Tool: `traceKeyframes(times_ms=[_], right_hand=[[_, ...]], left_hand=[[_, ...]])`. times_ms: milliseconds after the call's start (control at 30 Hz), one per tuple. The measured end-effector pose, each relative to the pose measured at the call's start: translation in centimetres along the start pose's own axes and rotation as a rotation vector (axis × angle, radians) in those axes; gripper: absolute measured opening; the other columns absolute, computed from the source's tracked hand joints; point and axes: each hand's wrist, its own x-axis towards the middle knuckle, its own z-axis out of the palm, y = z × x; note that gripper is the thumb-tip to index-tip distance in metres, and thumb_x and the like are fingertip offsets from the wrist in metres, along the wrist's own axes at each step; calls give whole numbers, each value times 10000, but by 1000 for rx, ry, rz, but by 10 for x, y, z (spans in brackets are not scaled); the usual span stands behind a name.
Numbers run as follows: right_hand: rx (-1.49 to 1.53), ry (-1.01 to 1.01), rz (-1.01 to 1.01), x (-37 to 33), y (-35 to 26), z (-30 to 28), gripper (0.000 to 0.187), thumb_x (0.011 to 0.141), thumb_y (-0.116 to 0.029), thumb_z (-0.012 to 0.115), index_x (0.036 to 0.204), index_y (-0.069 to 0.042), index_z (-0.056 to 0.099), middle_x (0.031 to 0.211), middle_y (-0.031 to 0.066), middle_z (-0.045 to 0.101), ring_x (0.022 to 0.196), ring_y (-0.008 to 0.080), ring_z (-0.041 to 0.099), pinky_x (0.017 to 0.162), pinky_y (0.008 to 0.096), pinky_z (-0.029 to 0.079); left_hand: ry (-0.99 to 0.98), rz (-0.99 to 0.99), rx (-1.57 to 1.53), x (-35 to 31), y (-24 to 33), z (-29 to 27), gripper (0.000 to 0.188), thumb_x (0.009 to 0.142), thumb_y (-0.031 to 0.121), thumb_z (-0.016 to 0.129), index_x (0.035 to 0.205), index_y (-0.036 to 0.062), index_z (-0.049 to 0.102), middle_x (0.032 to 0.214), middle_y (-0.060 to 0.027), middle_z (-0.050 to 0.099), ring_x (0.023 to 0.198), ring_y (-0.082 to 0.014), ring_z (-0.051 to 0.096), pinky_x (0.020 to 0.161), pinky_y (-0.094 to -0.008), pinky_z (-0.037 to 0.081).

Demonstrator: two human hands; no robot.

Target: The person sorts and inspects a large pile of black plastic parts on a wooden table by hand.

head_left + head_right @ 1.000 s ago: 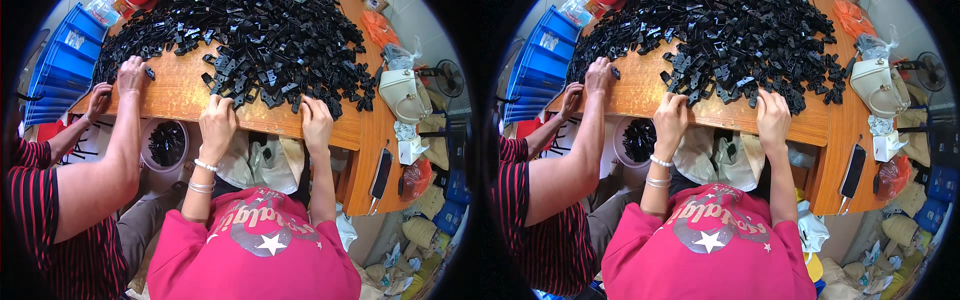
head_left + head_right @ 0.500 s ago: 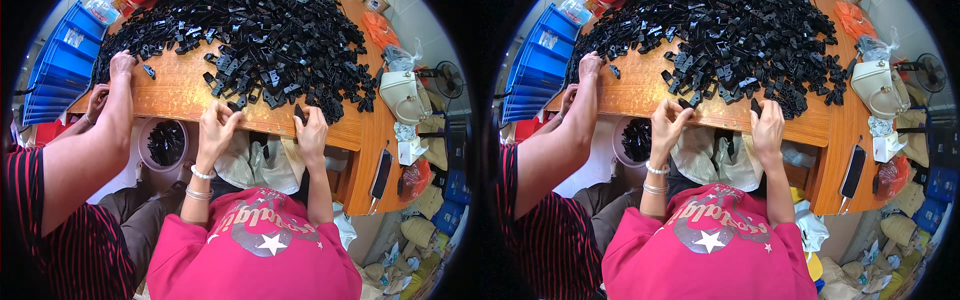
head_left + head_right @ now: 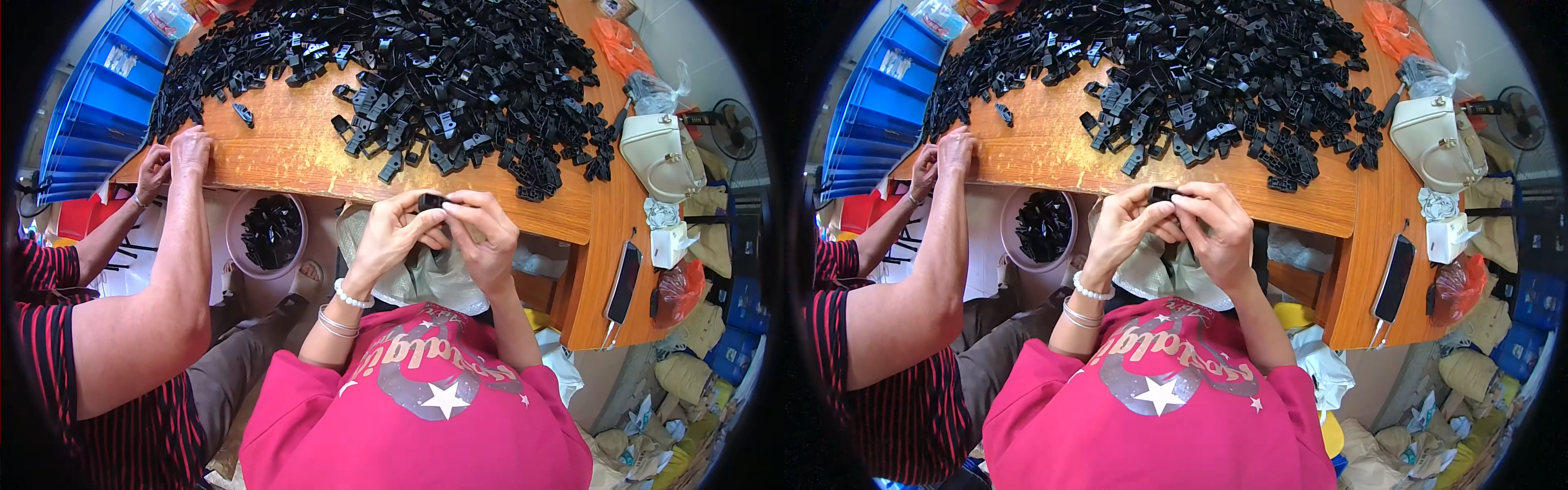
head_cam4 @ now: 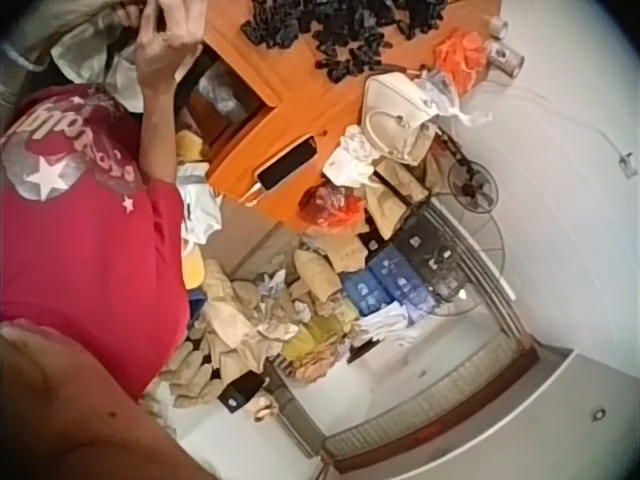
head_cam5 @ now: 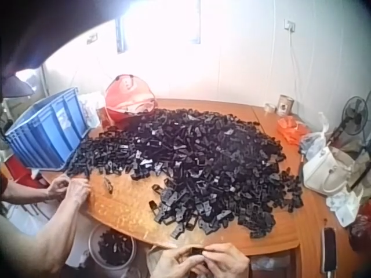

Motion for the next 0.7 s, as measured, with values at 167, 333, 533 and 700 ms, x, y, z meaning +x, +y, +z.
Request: traceKeyframes(times_ms=[167, 333, 533, 700], right_hand=[[174, 114, 236, 0, -6, 5, 171, 803, 10, 646, 975, 11, 646, 1044, 116, 614, 906, 212, 613, 788, 292, 488], [278, -31, 369, -12, 10, 2, 209, 818, -26, 643, 1022, 18, 646, 1037, 116, 615, 921, 184, 605, 812, 260, 471], [106, -133, 415, 13, 31, -17, 135, 815, -68, 663, 924, 10, 674, 914, 118, 644, 842, 211, 623, 757, 312, 482], [-560, 74, 435, 50, 60, -4, 307, 851, -298, 653, 828, 7, 627, 783, 155, 633, 692, 332, 606, 641, 406, 467]], left_hand=[[29, 353, 651, -10, 19, 12, 331, 877, 6, 584, 1202, -22, 527, 901, -133, 653, 729, -138, 680, 642, -247, 532], [56, 323, 606, -9, 2, 7, 332, 859, 7, 604, 1180, -13, 527, 901, -136, 644, 741, -154, 673, 642, -264, 524], [575, 544, 1002, 21, 2, -27, 236, 770, 142, 743, 915, -2, 623, 777, -86, 597, 675, -157, 604, 593, -269, 478], [596, 397, 1144, 49, -7, -54, 221, 760, 169, 748, 746, -24, 641, 736, -97, 577, 614, -187, 589, 589, -295, 470]])
